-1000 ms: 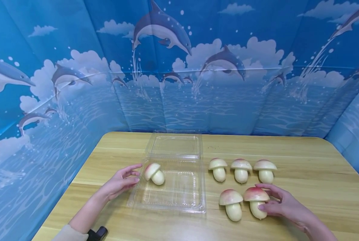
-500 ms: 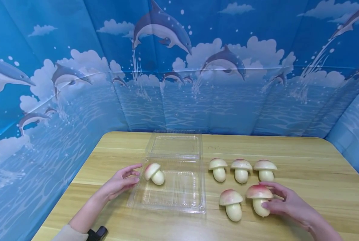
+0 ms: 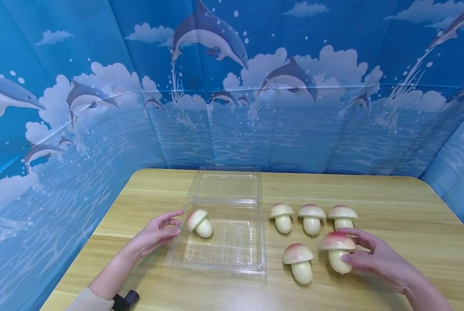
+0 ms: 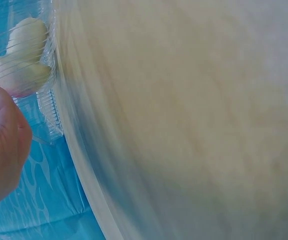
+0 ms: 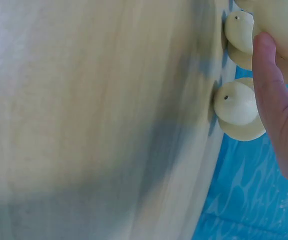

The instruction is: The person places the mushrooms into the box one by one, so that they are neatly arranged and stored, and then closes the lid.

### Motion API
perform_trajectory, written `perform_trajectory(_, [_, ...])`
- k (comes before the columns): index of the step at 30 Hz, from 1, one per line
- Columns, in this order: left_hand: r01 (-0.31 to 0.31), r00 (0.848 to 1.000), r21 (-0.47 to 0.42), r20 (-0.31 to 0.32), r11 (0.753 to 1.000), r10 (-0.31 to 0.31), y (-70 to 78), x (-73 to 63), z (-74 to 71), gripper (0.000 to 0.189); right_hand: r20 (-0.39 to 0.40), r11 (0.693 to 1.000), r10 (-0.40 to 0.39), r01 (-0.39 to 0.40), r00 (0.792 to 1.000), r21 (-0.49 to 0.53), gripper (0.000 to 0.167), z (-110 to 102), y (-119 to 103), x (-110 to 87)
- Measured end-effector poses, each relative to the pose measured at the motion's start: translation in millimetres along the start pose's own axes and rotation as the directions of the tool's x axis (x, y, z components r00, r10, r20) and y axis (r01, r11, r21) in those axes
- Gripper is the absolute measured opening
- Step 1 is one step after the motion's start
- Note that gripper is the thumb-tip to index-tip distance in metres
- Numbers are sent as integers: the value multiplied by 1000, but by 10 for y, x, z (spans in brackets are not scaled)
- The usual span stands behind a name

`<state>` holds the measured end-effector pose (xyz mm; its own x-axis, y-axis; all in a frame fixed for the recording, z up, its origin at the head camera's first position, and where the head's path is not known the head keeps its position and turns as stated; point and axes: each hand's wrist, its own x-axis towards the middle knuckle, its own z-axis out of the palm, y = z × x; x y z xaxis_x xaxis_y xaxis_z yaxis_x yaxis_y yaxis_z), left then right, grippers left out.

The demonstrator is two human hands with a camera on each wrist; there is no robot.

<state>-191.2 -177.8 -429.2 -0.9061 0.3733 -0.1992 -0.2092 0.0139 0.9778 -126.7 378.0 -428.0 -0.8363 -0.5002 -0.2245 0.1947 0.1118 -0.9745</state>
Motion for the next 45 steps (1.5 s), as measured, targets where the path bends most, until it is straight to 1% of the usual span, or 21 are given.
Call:
perform_trajectory(6, [-1,1000,2,6,1000,1,6,0,-7,63,-22,999,35,-36,999,-16,51,-9,-67,9])
perform_trajectory(12, [0,1000,12,-3,1000,0,-2,15,-13,62,-2,999,6,-6,1000,-35,53,22,-148,15])
perform_trajectory(19, [2,1000,25,-15,1000,-1,-5,12,-14,60,-12,996,-5,4,1000,-86,53,96,-256,52])
perform_trajectory(21, [2,1000,24,-14,1000,-1,-6,11,-16,60,3,997,-8,8,1000,-83,53,112,-286,65])
perform_trajectory(25, [5,1000,24,-12,1000,-5,-10,10,-20,61,14,997,18,-17,1000,-76,51,152,-357,102])
perform_trajectory(28, [3,1000,25,-8,1000,-3,-4,-1,-22,61,14,997,10,-8,1000,-82,51,209,-406,144])
perform_trajectory(33, [5,1000,27,-8,1000,-5,2,-16,-20,61,35,993,-56,59,998,-97,51,343,-486,229])
perform_trajectory(35, [7,1000,28,-7,1000,-7,2,-23,-21,61,53,993,-71,75,996,-86,50,394,-522,257])
perform_trajectory(40, [7,1000,29,-3,1000,-7,-3,-35,-27,62,62,987,-113,120,992,-110,52,524,-599,344])
perform_trajectory(43, [6,1000,26,-2,1000,-6,-4,-39,-28,62,58,983,-121,128,991,-128,55,601,-643,411])
perform_trajectory(45, [5,1000,25,-1,1000,-5,-5,-37,-27,61,40,986,-94,99,995,-134,56,647,-675,446])
